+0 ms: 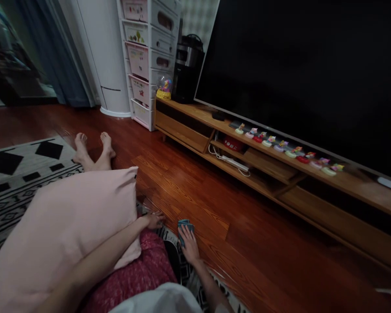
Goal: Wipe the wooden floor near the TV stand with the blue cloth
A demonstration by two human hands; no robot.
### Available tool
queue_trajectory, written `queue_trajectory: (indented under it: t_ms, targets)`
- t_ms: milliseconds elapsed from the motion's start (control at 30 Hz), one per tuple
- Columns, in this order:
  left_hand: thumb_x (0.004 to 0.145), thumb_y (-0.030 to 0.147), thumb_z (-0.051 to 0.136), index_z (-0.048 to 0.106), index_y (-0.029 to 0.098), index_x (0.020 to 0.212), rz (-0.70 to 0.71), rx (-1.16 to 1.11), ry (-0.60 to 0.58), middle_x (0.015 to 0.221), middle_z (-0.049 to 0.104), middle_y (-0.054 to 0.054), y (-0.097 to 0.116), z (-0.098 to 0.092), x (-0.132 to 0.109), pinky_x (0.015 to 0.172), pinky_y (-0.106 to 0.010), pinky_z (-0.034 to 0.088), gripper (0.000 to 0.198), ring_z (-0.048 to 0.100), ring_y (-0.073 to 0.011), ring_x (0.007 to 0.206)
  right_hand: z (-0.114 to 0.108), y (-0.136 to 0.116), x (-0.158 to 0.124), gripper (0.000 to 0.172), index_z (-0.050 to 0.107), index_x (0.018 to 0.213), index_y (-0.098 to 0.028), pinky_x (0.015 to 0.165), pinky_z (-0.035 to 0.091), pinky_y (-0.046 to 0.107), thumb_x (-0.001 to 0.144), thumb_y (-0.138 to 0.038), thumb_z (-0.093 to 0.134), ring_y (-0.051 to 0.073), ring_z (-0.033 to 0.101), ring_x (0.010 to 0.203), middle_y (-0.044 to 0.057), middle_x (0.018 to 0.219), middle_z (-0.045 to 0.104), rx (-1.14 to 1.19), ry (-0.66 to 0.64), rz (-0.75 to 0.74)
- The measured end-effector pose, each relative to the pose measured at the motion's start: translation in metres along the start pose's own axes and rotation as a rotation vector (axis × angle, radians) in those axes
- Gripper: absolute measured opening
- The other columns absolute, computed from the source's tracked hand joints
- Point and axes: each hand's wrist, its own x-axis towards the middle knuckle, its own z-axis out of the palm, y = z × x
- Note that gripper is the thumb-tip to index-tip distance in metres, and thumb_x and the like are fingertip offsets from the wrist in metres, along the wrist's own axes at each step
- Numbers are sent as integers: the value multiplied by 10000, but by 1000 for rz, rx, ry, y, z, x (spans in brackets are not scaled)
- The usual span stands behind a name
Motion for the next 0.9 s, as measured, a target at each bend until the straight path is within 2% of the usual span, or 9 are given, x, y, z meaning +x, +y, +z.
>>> queue_trajectory:
  t_ms: [100,267,367,433,533,667,767,833,900]
  targets:
    - [889,462,535,402,228,1450,-6,8,-11,1566,312,-155,-1,1,0,1132,-587,244,622,256,-347,1441,-8,11,14,529,229,1526,-357,1159,260,424,1006,-412,307,177,217,1464,-16,1587,284,-2,20,26]
    - [896,477,524,394,249,1457,-21,34,-18,1569,319,-133,-2,0,-2,1135,-535,277,619,263,-325,1443,-23,32,90,511,319,1504,-314,1150,249,463,999,-378,294,200,239,1457,19,1572,324,-13,75,253]
    - [896,477,525,392,257,1456,-20,41,-11,1573,313,-126,-2,-2,-3,1132,-537,282,617,258,-325,1445,-28,32,125,511,336,1500,-296,1149,241,463,998,-378,293,205,238,1456,33,1576,314,-6,51,386]
    - [894,476,530,391,229,1459,-21,41,-9,1576,294,-148,-2,-2,-3,1131,-545,277,632,242,-336,1449,-25,27,132,512,332,1502,-293,1150,235,464,998,-377,298,206,228,1460,36,1580,304,-9,46,405]
    - [895,471,535,387,231,1462,-18,32,-11,1574,299,-149,-2,-2,-2,1141,-537,263,633,238,-330,1451,-14,15,115,515,319,1505,-309,1156,233,454,996,-386,320,198,210,1465,24,1582,300,-16,52,273]
    - [895,475,534,388,268,1456,-7,3,-9,1574,311,-117,-4,3,3,1144,-551,249,615,237,-322,1452,2,-5,59,530,280,1514,-343,1162,239,443,993,-401,355,191,195,1470,-3,1585,288,0,30,59]
    - [895,458,534,395,242,1453,-5,-14,-7,1576,302,-133,-5,7,6,1146,-550,244,615,228,-328,1454,8,-19,25,548,223,1527,-359,1164,239,441,996,-378,357,185,183,1473,-17,1593,264,18,15,12]
    - [892,453,535,401,242,1449,-4,-16,-6,1570,315,-132,-5,8,6,1145,-550,247,611,236,-330,1451,7,-22,20,547,225,1526,-363,1164,240,436,996,-364,359,183,189,1472,-19,1591,268,21,17,10]
    - [889,462,536,398,254,1450,-1,-9,-6,1568,324,-122,-5,6,4,1142,-550,254,614,242,-330,1449,3,-19,31,532,252,1519,-358,1163,242,429,997,-368,356,179,201,1468,-18,1586,283,22,28,16]
